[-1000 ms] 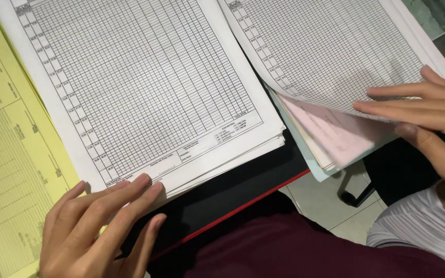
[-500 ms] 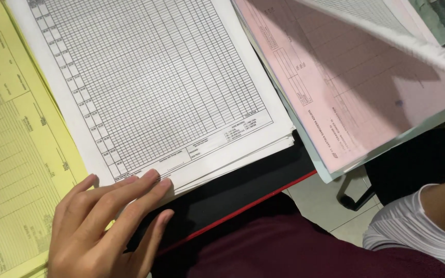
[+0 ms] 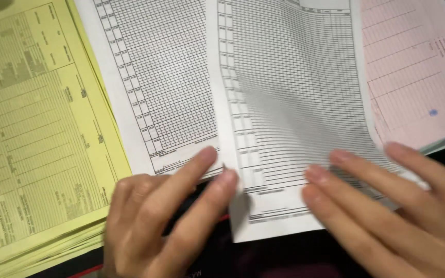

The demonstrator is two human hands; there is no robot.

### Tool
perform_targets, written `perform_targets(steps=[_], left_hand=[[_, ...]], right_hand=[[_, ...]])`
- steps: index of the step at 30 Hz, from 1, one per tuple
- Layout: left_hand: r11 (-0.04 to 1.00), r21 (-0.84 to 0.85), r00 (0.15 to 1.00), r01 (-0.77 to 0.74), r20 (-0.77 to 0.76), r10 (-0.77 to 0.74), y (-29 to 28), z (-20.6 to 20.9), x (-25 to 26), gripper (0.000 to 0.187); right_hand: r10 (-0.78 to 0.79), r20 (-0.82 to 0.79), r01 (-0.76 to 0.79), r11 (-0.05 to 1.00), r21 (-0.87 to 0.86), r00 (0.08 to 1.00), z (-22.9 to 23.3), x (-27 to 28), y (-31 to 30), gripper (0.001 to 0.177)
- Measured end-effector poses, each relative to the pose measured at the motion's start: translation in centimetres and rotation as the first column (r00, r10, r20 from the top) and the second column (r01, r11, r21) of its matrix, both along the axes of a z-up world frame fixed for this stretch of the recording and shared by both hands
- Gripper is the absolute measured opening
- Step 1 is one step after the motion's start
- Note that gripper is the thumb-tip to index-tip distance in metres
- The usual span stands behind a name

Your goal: Sorting and reviewing various stacks of printed forms and documents on a desk

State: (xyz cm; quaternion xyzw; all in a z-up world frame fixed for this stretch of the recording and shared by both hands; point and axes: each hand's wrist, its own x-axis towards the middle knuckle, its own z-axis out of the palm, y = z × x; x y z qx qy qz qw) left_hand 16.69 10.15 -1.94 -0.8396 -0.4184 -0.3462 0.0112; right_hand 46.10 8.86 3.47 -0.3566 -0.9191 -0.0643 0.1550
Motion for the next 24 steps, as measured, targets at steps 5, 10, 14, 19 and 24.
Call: perform_targets(steps=[5,10,14,19,24], left_hand=[[0.986,0.147,0.995,0.081,0.046,-0.089,0.5,0.1,0.3,0.005],[0.986,0.157,0.992,-0.06,-0.1,0.077,-1.2,0.1,-2.2,0.009],[0.983,0.151,0.992,-0.108,-0.041,0.115,-1.0,-0.1,-3.1,0.017],[0.988,0.144,0.995,-0.059,-0.07,0.07,-0.5,-0.5,-4.1,0.026],[0.989,0.088,0.989,-0.123,-0.073,0.129,-0.2,-1.6,-4.4,0.019]], right_hand=[[-0.1,-0.208,0.112,0.993,0.045,0.973,-2.6,-8.5,-0.4,0.048],[-0.054,-0.002,0.053,0.99,-0.13,0.999,-1.4,-6.3,-0.5,0.066],[0.068,-0.023,-0.066,0.995,0.078,0.997,-5.1,-6.1,1.3,0.02],[-0.021,-0.314,0.104,0.962,0.252,0.949,-9.1,-8.2,2.4,0.009],[-0.051,-0.32,0.121,0.972,0.202,0.946,-9.8,-8.4,2.8,0.022]])
